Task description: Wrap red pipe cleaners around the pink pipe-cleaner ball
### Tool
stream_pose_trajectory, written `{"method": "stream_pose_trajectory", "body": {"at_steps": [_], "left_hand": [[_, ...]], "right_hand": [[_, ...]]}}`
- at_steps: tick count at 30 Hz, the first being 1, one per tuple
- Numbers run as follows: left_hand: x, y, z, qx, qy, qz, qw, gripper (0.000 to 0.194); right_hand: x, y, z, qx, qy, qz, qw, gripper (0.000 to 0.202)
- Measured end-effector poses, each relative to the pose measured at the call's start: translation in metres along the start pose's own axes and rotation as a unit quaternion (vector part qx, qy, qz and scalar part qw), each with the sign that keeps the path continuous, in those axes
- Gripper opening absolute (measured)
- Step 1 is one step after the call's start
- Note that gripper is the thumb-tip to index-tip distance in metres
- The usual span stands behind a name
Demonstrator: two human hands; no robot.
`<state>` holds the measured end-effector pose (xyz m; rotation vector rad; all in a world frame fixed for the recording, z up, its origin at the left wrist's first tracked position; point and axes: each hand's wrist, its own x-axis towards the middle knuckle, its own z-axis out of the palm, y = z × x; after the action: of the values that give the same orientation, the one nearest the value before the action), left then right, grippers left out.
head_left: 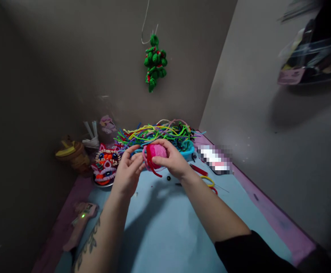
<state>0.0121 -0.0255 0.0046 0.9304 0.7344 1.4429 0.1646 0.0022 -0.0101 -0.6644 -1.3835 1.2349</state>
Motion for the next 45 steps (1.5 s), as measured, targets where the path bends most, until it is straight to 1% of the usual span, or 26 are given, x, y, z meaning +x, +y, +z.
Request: {"method": "stream_pose_trajectory", "body": {"at_steps": [2, 4, 6, 11, 13, 15, 17, 22, 24, 26, 29, 31, 33, 36, 40, 42, 45], "left_hand": [[-0.001, 0.000, 0.000, 0.049, -0.006, 0.025, 0.998, 0.051], [-0.002, -0.001, 0.001, 0.087, 0.007, 0.054, 0.995, 0.054], [-0.002, -0.003, 0.001, 0.103, 0.025, 0.079, 0.991, 0.053], [-0.006, -0.008, 0.005, 0.124, 0.083, 0.152, 0.977, 0.046], [-0.008, -0.009, 0.007, 0.140, 0.099, 0.179, 0.969, 0.042], [-0.009, -0.011, 0.009, 0.150, 0.109, 0.192, 0.964, 0.038], [-0.008, -0.011, 0.008, 0.147, 0.104, 0.186, 0.966, 0.037], [-0.002, -0.008, 0.001, 0.127, 0.026, 0.125, 0.984, 0.047], [0.000, -0.006, 0.000, 0.138, 0.015, 0.122, 0.983, 0.049], [-0.001, -0.004, 0.000, 0.154, 0.017, 0.136, 0.979, 0.048], [-0.004, -0.003, 0.004, 0.171, 0.031, 0.175, 0.969, 0.045], [-0.006, -0.005, 0.007, 0.174, 0.046, 0.199, 0.963, 0.044], [-0.007, -0.006, 0.008, 0.171, 0.066, 0.208, 0.961, 0.044], [-0.006, -0.009, 0.007, 0.156, 0.082, 0.190, 0.966, 0.043], [-0.002, -0.010, 0.003, 0.118, 0.054, 0.121, 0.984, 0.047], [-0.001, -0.010, 0.002, 0.105, 0.047, 0.096, 0.989, 0.049], [-0.001, -0.011, 0.002, 0.109, 0.057, 0.097, 0.988, 0.049]], "right_hand": [[0.001, -0.001, -0.002, -0.009, 0.001, -0.002, 1.000, 0.049], [0.001, -0.002, -0.003, -0.018, 0.002, -0.003, 1.000, 0.049], [0.001, -0.004, -0.003, -0.021, 0.004, -0.005, 1.000, 0.049], [-0.002, -0.008, 0.001, -0.013, 0.010, -0.005, 1.000, 0.049], [-0.003, -0.009, 0.002, -0.015, 0.012, -0.005, 1.000, 0.049], [-0.003, -0.008, 0.003, -0.021, 0.017, -0.003, 1.000, 0.048], [-0.002, -0.007, 0.003, -0.024, 0.022, 0.002, 0.999, 0.048], [0.001, -0.005, -0.001, -0.021, 0.023, 0.015, 0.999, 0.047], [0.001, -0.006, -0.003, -0.020, 0.019, 0.017, 0.999, 0.047], [0.001, -0.006, -0.003, -0.016, 0.017, 0.021, 1.000, 0.047], [0.000, -0.007, -0.001, -0.009, 0.010, 0.030, 0.999, 0.046], [-0.001, -0.007, 0.000, -0.006, 0.008, 0.031, 0.999, 0.046], [-0.001, -0.007, 0.002, -0.006, 0.012, 0.030, 0.999, 0.047], [-0.001, -0.007, 0.002, -0.010, 0.018, 0.032, 0.999, 0.047], [0.000, -0.007, 0.000, -0.023, 0.021, 0.029, 0.999, 0.047], [0.000, -0.008, 0.000, -0.030, 0.021, 0.032, 0.999, 0.046], [-0.002, -0.011, 0.002, -0.050, 0.025, 0.036, 0.998, 0.045]]}}
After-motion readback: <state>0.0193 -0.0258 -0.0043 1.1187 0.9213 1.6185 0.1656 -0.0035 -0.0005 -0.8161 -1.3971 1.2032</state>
